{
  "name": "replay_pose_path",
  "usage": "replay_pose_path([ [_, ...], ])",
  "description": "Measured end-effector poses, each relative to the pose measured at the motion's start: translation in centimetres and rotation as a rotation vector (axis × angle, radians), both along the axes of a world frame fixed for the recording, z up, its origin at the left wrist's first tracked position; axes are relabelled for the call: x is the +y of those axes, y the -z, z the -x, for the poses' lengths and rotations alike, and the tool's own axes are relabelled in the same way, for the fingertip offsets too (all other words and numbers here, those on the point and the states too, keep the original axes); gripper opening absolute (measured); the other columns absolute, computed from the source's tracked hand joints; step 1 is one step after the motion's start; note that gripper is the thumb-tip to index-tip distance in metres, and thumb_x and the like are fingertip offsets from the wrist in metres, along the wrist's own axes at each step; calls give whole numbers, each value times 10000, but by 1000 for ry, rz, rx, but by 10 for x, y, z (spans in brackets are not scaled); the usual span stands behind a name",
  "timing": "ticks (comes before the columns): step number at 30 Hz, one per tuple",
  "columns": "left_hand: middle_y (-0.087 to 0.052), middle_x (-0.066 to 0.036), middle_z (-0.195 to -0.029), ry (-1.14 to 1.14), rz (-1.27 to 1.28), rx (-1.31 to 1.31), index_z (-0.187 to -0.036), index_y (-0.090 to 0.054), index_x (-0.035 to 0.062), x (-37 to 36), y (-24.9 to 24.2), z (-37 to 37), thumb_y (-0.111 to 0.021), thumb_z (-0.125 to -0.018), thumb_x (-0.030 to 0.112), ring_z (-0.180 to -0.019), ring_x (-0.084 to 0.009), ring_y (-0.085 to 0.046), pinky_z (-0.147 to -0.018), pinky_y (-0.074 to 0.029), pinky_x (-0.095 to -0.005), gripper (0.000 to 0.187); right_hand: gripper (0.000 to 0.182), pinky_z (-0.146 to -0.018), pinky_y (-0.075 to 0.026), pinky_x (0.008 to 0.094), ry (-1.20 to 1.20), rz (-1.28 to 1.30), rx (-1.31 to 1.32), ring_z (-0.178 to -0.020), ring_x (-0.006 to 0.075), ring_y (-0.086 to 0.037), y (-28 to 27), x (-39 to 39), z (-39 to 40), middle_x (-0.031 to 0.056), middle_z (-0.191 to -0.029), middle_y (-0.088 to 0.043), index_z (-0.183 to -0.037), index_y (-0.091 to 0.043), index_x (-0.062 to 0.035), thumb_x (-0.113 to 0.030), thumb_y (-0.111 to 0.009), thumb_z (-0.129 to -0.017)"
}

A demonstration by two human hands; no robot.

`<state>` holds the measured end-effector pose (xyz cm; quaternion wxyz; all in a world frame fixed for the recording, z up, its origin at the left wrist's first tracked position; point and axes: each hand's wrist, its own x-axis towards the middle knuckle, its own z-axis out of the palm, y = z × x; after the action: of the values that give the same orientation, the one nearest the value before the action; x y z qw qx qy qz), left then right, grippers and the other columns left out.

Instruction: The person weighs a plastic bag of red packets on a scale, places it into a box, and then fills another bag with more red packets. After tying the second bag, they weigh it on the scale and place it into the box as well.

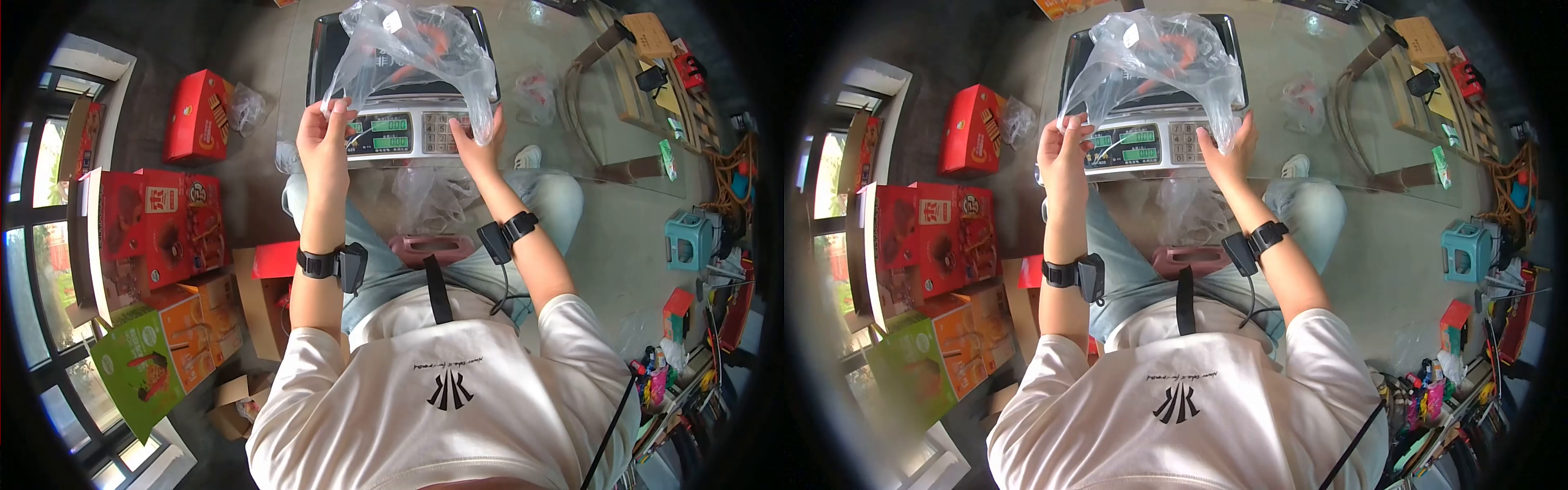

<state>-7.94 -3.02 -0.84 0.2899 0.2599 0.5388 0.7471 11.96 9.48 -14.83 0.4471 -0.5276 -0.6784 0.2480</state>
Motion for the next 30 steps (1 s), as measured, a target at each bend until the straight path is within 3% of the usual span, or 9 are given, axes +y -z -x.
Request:
replay_pose_path([
  [14, -657, -92, -1018, 24, 2, -22, -998, -566, 38, -1, 6, 1, -648, -898, 191, -857, -116, -619, -686, -471, -228, 201, 942, -1009, -317, 515, -89, 106, -2, -1226, 420, -346, 13, 14, -7, 278, -1296, -347, -1406, -213, -29, -300, -771, -696],
  [19, -657, -98, -1028, 16, 13, -16, -993, -566, 39, -1, 4, 0, -650, -896, 191, -856, -113, -619, -687, -472, -227, 199, 1022, -1039, -286, 506, 7, 102, 47, -1262, 436, -303, 9, 3, -5, 296, -1333, -300, -1402, -152, 55, -334, -784, -700],
  [22, -657, -100, -1035, 52, -6, -17, -993, -569, 44, 0, 5, 1, -650, -896, 191, -861, -116, -620, -689, -473, -228, 194, 1086, -1059, -258, 499, 74, 93, 61, -1294, 431, -260, -10, -14, -4, 297, -1356, -263, -1408, -93, 80, -369, -789, -705],
  [24, -656, -96, -1044, 49, 37, -1, -998, -572, 45, -3, 3, 3, -646, -899, 198, -873, -117, -620, -699, -470, -227, 197, 1106, -1054, -255, 492, 46, 109, 204, -1282, 395, -259, -22, -25, -4, 297, -1365, -223, -1401, -84, 60, -397, -801, -693],
  [26, -657, -90, -1050, 46, 63, 30, -999, -572, 44, -4, 2, 6, -641, -903, 208, -885, -115, -620, -712, -467, -225, 202, 814, -989, -336, 434, 24, -32, 312, -1177, 302, -388, -39, -35, -7, 232, -1306, -349, -1304, -322, 33, -348, -775, -745],
  [27, -658, -88, -1052, 47, 72, 40, -993, -574, 42, -4, 0, 6, -638, -905, 210, -888, -115, -620, -718, -465, -224, 200, 814, -989, -336, 434, 24, -31, 315, -1177, 302, -388, -44, -32, -11, 232, -1306, -349, -1304, -322, 33, -348, -775, -745],
  [29, -658, -86, -1055, 47, 81, 51, -987, -576, 41, -4, 0, 7, -634, -907, 212, -891, -114, -619, -723, -463, -222, 198, 412, -845, -425, 338, -109, 28, 349, -956, 177, -511, -51, -22, -21, 123, -1097, -531, -1066, -517, 0, -266, -718, -824],
  [30, -659, -86, -1040, 65, 110, 65, -983, -581, 36, -2, 1, 8, -633, -907, 212, -887, -116, -620, -724, -468, -225, 199, 210, -707, -449, 257, -96, 100, 536, -763, 98, -541, -54, -15, -17, 22, -851, -590, -899, -571, -14, -203, -660, -880],
])
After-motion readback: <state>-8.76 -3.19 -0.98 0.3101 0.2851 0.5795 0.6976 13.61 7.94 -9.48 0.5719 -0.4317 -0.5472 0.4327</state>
